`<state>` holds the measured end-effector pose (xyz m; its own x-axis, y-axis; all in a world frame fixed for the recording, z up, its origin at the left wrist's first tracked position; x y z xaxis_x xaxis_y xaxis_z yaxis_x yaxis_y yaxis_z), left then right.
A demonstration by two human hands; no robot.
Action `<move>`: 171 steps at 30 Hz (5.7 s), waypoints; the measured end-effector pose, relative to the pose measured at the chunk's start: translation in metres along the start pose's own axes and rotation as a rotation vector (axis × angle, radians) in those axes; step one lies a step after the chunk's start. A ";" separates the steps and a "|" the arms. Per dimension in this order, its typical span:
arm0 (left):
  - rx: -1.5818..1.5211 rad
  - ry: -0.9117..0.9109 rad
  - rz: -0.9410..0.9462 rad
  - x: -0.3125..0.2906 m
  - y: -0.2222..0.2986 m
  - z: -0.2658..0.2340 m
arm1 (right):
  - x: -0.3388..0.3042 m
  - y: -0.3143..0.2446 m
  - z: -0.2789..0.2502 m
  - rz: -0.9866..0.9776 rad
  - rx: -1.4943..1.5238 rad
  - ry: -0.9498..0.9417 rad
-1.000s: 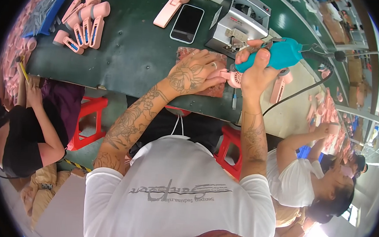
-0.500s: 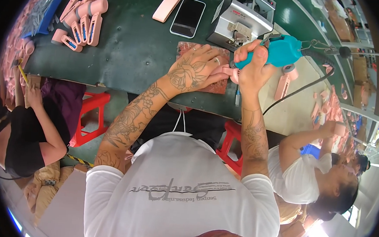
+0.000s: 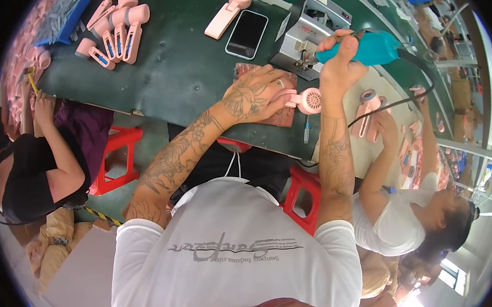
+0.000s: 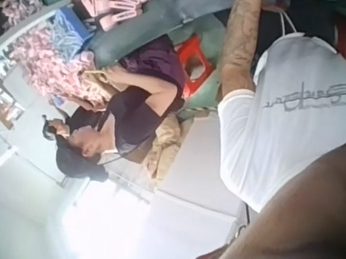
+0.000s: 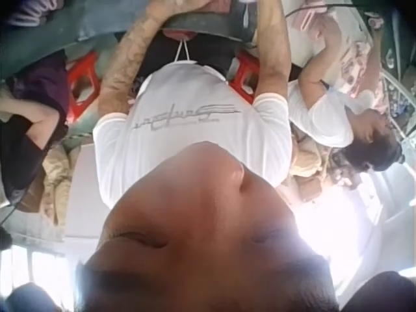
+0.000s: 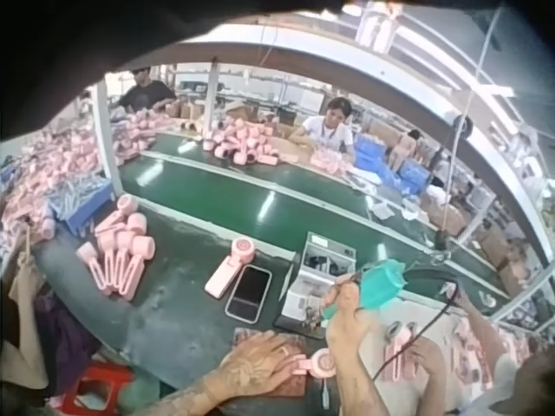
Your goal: The person assembles handheld fans, fastening the components together with an electric screwdriver and placing the completed fans onto the workbench.
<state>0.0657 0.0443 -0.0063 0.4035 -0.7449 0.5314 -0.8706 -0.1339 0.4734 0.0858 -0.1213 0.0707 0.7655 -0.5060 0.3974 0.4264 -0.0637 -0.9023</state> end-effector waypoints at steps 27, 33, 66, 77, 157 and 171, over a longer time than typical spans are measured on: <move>-0.021 0.027 -0.004 0.001 0.001 -0.003 | -0.073 -0.011 -0.022 0.273 0.070 -0.091; 0.022 -0.041 -0.033 0.001 0.000 0.004 | -0.081 0.002 -0.023 0.297 -0.009 -0.122; 0.901 0.215 -0.306 -0.074 -0.050 -0.178 | -0.181 -0.043 -0.071 0.335 0.074 0.034; -0.262 -0.206 -0.167 0.159 0.065 0.163 | -0.199 -0.067 -0.081 0.425 0.039 0.009; 0.016 -0.088 -0.085 0.000 -0.009 0.005 | -0.033 0.010 -0.009 0.320 -0.140 -0.040; 0.035 -0.046 -0.011 0.001 -0.003 0.001 | 0.001 0.012 0.002 0.041 -0.006 -0.018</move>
<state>0.0682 0.0433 -0.0075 0.4008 -0.7722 0.4931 -0.8756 -0.1644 0.4542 0.0925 -0.1212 0.0609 0.7906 -0.4931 0.3630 0.3914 -0.0488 -0.9189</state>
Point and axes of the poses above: each hand's wrist, its own x-axis towards the middle knuckle, its own z-axis out of the palm, y = z × x, the point moved 7 cm from there along x, towards the middle knuckle, and after that the axes turned 11 degrees about z, right-handed, at the moved point
